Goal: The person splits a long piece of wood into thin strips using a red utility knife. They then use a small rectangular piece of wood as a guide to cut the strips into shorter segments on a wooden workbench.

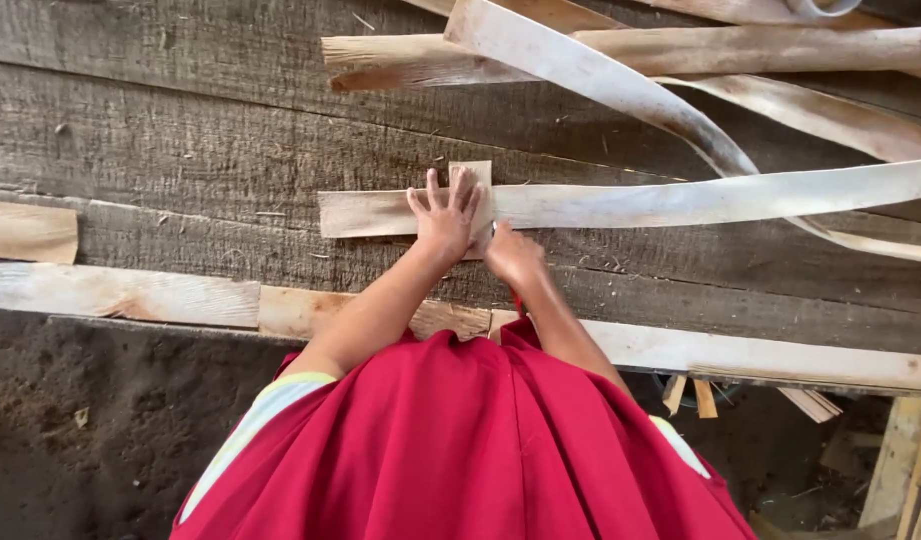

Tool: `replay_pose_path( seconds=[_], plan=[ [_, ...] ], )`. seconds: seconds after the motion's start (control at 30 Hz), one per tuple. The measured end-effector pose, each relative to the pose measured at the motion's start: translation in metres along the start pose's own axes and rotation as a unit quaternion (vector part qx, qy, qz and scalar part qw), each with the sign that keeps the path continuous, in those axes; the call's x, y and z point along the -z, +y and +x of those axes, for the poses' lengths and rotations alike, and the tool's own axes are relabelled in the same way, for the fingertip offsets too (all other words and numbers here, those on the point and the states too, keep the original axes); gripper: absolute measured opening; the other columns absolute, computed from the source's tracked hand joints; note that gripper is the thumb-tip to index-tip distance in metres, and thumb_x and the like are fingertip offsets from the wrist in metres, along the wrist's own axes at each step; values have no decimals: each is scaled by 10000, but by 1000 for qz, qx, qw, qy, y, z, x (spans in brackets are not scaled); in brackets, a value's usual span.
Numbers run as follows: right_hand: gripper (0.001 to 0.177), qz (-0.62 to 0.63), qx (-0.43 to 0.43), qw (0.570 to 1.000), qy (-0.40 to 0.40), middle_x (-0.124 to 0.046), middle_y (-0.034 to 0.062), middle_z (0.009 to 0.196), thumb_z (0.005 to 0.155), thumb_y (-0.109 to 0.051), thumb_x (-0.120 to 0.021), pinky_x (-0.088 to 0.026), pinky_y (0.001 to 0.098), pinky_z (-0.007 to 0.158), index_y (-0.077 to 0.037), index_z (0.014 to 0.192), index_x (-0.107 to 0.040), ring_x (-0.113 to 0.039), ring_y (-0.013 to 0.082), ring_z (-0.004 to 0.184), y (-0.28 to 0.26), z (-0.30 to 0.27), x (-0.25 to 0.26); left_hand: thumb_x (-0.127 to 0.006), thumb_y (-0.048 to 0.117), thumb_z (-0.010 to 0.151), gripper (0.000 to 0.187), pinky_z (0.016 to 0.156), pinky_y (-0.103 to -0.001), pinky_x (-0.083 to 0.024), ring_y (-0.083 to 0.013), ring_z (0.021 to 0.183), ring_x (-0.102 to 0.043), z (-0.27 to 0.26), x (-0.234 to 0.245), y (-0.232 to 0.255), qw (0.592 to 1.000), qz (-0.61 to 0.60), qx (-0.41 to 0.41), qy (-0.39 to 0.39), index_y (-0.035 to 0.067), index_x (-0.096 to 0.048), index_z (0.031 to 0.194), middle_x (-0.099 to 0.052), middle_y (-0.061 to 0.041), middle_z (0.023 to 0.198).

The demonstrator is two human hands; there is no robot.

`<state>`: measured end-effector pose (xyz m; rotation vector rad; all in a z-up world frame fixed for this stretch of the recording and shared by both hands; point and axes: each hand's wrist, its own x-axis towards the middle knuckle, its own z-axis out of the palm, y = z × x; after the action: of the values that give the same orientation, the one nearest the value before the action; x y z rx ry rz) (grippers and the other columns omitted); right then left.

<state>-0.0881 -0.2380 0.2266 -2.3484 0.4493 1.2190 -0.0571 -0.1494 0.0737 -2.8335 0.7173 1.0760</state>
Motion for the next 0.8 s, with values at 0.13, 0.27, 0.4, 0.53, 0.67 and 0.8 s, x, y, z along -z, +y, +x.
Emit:
replay_pose_path(
  seconds=[0.13, 0.27, 0.4, 0.53, 0.67, 0.8],
  plan=[
    [511, -20, -7, 1000, -17, -624, 355, 1293, 979, -225, -192, -367, 632, 1098, 38, 1341, -439, -550, 530, 1293, 56, 46, -46, -691, 522, 933, 973, 1078, -861, -43, -599, 1484, 93, -10, 6, 3, 1000, -7, -2, 1, 248, -110, 1664, 34, -67, 1733],
    [484, -34, -8, 999, 7, -669, 314, 1248, 988, -280, -213, -412, 634, 1050, -24, 1302, -478, -602, 498, 1252, 66, 38, -48, -662, 542, 950, 956, 1086, -853, -43, -588, 1492, 90, -12, 23, 3, 1000, 8, -9, 9, 245, -103, 1666, 37, -63, 1734],
    [348, -76, -35, 992, 93, -706, 204, 1184, 978, -282, -378, -508, 586, 938, -122, 1244, -539, -672, 406, 1170, 125, 81, -88, -641, 540, 957, 927, 1080, -850, -65, -584, 1492, 64, -16, 13, 5, 1000, 31, 2, 7, 248, -117, 1664, 16, -64, 1734],
    [357, -158, -13, 945, 285, -604, 133, 1194, 973, -391, -618, -489, 495, 958, -116, 1198, -583, -546, 348, 1205, 100, 58, -79, -654, 562, 940, 926, 1095, -840, -90, -571, 1506, 29, -17, 16, 0, 999, 25, -6, 25, 243, -168, 1660, -9, -71, 1734],
    [497, -90, 46, 956, 275, -600, 130, 1202, 929, -526, -646, -487, 517, 970, -98, 1179, -615, -524, 331, 1221, 88, 83, -106, -559, 288, 1008, 746, 1150, -762, -152, -499, 1530, -107, 4, -5, -10, 998, -42, -4, 50, 247, -184, 1651, -47, -86, 1729],
    [395, 142, 54, 967, 206, -700, 152, 1087, 905, -458, -676, -495, 540, 900, -126, 1103, -594, -655, 351, 1135, 92, 127, -121, -546, -36, 851, 883, 1233, -553, -290, -396, 1501, -357, -15, 1, -29, 973, -183, 31, 139, 107, -194, 1648, -225, -195, 1678]
  ],
)
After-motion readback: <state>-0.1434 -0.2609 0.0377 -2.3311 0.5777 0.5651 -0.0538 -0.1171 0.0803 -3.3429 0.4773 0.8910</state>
